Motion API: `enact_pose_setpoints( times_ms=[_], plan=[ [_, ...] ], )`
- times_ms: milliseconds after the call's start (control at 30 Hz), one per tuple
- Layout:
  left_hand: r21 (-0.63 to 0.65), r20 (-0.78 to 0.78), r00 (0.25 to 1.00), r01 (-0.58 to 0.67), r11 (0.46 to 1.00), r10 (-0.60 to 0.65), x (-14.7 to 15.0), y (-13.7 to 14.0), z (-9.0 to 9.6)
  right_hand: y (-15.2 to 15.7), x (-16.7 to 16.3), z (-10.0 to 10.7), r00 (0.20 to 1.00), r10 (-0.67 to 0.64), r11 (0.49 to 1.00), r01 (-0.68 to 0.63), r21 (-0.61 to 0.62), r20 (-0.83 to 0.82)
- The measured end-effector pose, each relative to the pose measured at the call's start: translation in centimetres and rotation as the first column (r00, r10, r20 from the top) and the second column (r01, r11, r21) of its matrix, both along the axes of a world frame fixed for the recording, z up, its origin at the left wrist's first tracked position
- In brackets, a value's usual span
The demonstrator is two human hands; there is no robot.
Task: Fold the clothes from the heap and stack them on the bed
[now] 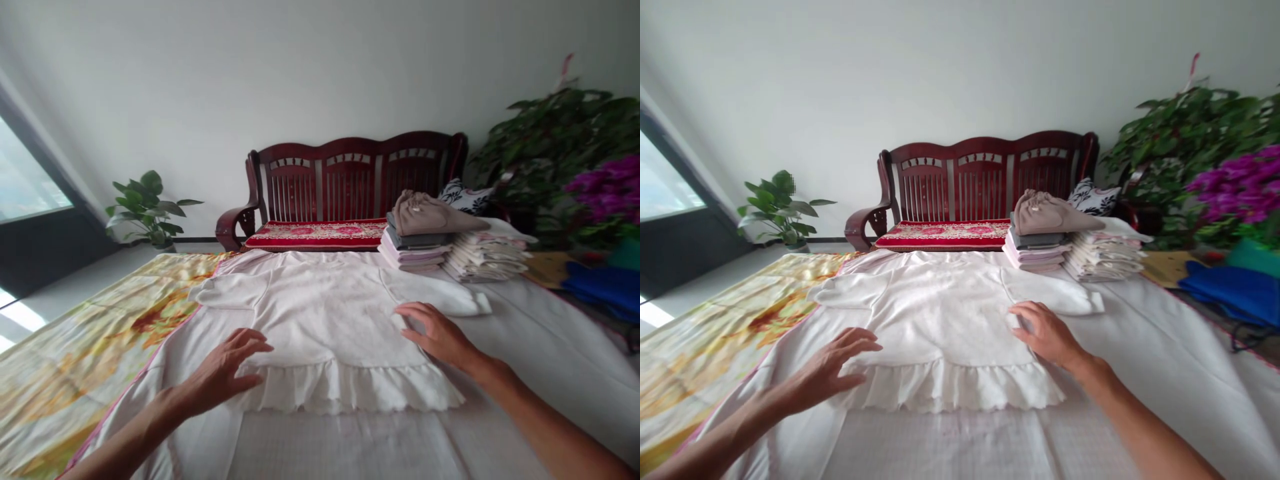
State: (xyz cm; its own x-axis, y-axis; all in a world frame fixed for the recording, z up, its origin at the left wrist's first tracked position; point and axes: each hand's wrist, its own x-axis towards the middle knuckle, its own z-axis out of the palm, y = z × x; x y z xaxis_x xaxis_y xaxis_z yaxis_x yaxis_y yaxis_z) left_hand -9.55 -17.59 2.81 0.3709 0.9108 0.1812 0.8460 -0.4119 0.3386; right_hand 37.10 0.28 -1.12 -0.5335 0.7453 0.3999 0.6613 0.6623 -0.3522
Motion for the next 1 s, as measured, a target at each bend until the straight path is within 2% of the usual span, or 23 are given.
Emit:
enact_pose_setpoints(
  times_ms=[67, 167, 233, 333, 400, 467, 567, 667, 733, 900, 1000],
  plan=[
    [-0.005, -0.046, 0.999, 0.018, 1.0, -0.018, -0.1, -1.8, 0.1, -2.1, 1.2, 1.1, 1.0, 0.029, 0.987, -0.03, -0.156, -0.005],
    [0.051, -0.088, 0.996, -0.008, 0.999, 0.012, -0.4, -2.9, -0.9, -4.9, 2.5, 2.5, 0.991, 0.126, 0.91, -0.097, -0.403, 0.046],
    [0.09, -0.094, 0.995, -0.019, 0.996, 0.028, -0.6, -2.8, -1.7, -6.3, 2.8, 2.7, 0.983, 0.167, 0.875, -0.109, -0.472, 0.081],
    [0.114, -0.087, 0.994, -0.063, 0.992, 0.073, -1.0, -2.4, -2.3, -7.1, 2.7, 1.9, 0.99, 0.114, 0.902, -0.066, -0.427, 0.088],
    [0.131, -0.062, 0.99, -0.117, 0.984, 0.126, -1.4, -2.2, -2.0, -7.0, 2.5, 1.2, 0.998, 0.047, 0.926, -0.03, -0.377, 0.035],
    [0.163, -0.022, 0.983, -0.179, 0.97, 0.185, -1.9, -2.3, -1.4, -6.8, 2.3, 1.0, 0.999, 0.008, 0.924, -0.021, -0.381, -0.036],
    [0.201, 0.023, 0.976, -0.215, 0.956, 0.215, -2.2, -2.9, -0.6, -6.6, 2.4, 1.8, 0.99, -0.055, 0.865, -0.018, -0.501, -0.13],
    [0.169, -0.034, 0.992, -0.115, 0.979, 0.123, -1.7, -3.7, -0.7, -6.8, 2.7, 2.7, 0.975, -0.107, 0.797, -0.034, -0.603, -0.196],
    [0.148, -0.104, 0.992, -0.051, 0.988, 0.067, -1.2, -4.1, -1.2, -7.0, 2.7, 2.7, 0.976, -0.104, 0.787, -0.037, -0.616, -0.191],
    [0.169, -0.127, 0.989, -0.06, 0.984, 0.082, -0.9, -3.3, -2.0, -7.5, 2.4, 1.6, 0.995, -0.071, 0.855, 0.025, -0.519, -0.07],
    [0.167, -0.105, 0.99, -0.073, 0.983, 0.091, -1.1, -3.0, -1.8, -7.6, 2.3, 1.2, 0.995, -0.073, 0.866, 0.03, -0.498, -0.067]
  ],
)
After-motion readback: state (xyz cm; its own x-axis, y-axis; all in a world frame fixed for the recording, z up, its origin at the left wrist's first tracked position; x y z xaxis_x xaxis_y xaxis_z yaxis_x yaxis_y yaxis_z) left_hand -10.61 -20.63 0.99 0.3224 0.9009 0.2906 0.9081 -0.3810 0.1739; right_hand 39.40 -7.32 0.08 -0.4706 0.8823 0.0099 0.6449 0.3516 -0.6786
